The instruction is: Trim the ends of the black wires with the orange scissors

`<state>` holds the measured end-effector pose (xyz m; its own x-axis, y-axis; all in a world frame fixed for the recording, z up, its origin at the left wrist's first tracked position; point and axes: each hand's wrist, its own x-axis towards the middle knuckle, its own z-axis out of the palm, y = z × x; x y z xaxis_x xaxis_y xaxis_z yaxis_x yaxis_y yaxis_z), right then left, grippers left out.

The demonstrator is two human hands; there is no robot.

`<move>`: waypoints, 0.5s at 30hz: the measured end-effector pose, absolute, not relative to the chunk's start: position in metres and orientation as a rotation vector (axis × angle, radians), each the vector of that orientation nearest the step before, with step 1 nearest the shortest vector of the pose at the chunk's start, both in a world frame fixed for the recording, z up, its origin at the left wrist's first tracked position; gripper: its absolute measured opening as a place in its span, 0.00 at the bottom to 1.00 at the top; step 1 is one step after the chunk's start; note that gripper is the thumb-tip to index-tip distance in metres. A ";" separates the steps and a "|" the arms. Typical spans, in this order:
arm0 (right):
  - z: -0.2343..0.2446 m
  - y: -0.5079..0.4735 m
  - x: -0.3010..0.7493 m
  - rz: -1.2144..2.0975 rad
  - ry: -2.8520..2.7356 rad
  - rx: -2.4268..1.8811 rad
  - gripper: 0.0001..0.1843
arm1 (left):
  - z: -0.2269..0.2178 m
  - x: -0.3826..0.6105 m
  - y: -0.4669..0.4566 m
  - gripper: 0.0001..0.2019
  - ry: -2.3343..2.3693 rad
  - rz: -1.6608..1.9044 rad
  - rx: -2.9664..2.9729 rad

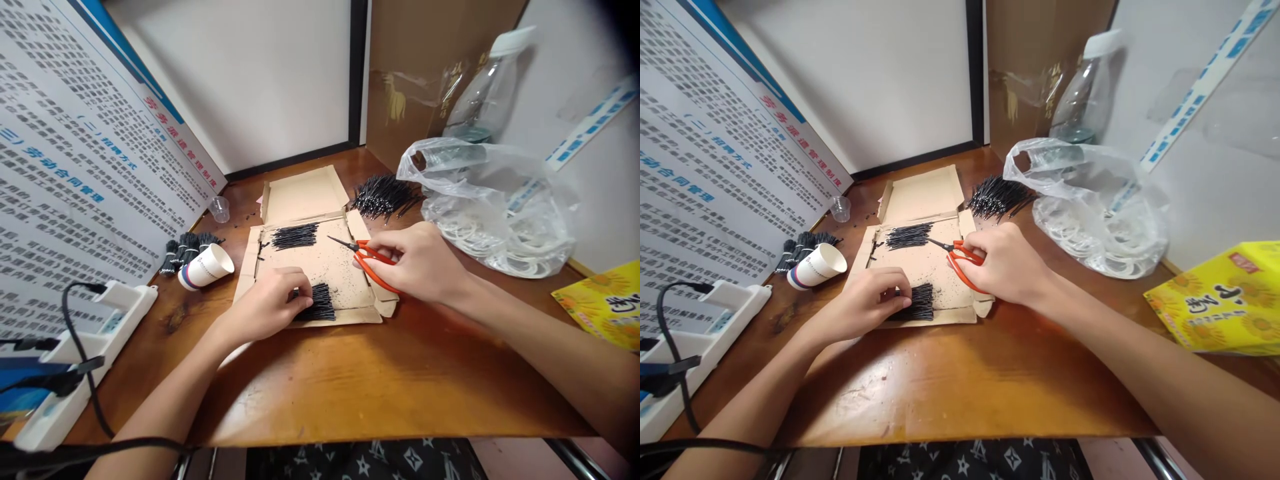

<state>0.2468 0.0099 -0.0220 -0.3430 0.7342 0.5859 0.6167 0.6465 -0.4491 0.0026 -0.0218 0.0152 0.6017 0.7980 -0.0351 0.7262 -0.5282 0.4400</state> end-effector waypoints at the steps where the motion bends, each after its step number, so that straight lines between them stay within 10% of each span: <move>1: -0.022 0.010 0.247 0.187 -2.070 -1.054 0.11 | 0.015 0.002 -0.022 0.05 1.231 0.248 2.407; 15: -0.008 -0.011 0.237 0.694 -1.984 -0.940 0.12 | 0.018 0.004 -0.022 0.05 1.257 0.730 2.124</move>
